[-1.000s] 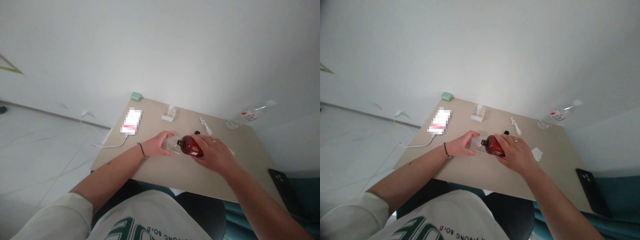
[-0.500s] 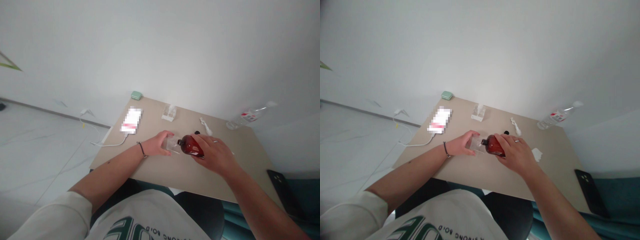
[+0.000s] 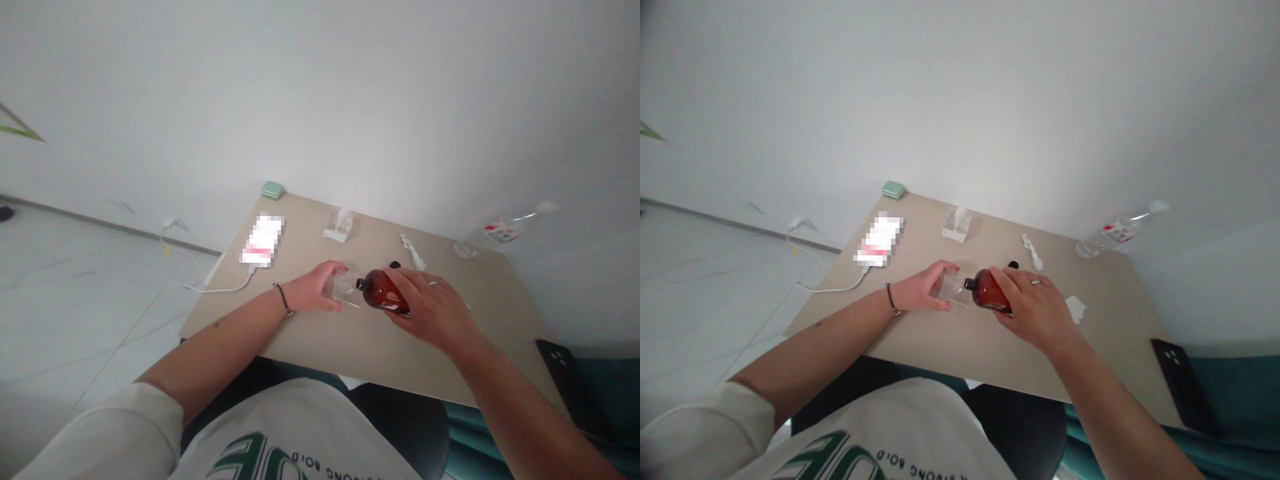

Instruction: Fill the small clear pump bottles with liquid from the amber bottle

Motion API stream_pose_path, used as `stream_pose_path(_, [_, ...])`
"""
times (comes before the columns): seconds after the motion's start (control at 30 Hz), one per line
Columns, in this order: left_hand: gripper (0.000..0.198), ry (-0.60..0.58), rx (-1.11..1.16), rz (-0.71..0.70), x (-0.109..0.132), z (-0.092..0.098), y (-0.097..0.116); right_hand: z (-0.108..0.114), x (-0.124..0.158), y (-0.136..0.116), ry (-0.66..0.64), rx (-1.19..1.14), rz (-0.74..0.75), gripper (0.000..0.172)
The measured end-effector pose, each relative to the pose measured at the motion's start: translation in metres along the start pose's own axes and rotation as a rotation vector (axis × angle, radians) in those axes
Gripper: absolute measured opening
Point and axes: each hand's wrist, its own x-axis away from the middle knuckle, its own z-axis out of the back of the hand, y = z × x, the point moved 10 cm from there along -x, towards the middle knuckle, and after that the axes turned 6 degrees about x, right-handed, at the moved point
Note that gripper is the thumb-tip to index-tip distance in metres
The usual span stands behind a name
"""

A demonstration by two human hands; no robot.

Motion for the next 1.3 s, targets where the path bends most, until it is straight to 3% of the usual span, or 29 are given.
stream_pose_path(0.43, [0.085,-0.012,-0.013,0.004,-0.001,-0.001,0.002,0.018,-0.007,-0.008,-0.010,0.111,0.084,0.062])
stream_pose_path(1.3, [0.086,-0.007,0.011,0.025,0.000,-0.002,-0.001,0.021,-0.009,-0.009,-0.055,0.126,0.067,0.062])
